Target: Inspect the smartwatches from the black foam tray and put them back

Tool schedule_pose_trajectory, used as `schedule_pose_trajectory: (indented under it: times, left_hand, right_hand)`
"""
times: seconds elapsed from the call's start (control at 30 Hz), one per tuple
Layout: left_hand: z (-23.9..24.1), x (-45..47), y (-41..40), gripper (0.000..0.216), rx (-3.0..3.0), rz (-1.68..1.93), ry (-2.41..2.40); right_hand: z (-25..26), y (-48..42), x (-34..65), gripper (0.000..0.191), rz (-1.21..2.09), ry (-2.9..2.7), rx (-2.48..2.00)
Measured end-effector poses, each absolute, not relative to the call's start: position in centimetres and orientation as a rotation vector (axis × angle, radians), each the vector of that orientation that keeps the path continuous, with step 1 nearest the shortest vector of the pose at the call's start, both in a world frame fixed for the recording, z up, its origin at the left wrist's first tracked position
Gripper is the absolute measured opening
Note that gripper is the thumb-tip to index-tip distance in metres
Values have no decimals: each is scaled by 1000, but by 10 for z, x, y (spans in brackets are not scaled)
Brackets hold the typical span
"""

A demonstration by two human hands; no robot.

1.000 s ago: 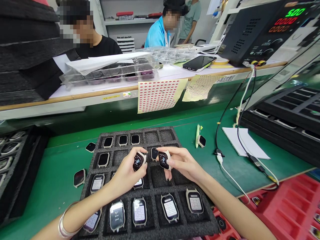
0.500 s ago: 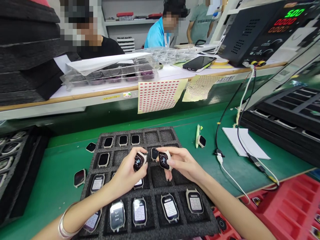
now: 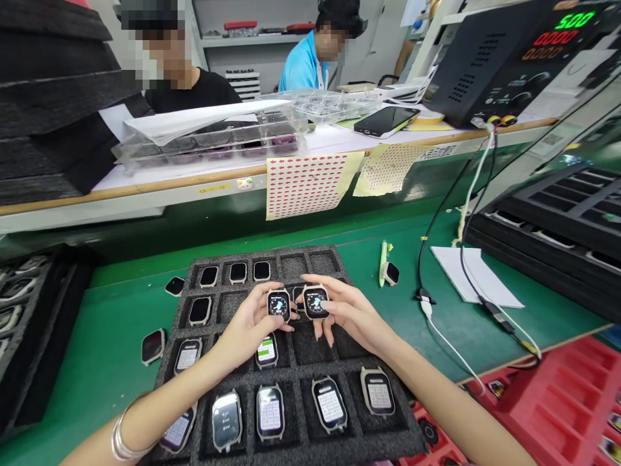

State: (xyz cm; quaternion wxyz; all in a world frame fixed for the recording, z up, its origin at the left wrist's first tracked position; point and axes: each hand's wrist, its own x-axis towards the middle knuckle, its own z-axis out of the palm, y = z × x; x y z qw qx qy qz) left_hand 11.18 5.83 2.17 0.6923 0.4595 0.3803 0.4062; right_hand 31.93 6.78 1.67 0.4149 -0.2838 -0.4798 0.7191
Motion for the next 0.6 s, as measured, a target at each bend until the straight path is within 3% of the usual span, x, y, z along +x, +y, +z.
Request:
schedule_pose_trajectory:
  times: [0.6]
  left_hand:
    - [20, 112, 58, 30, 1089, 872, 802]
  right_hand:
    - [14, 63, 317, 41, 1637, -1280, -812]
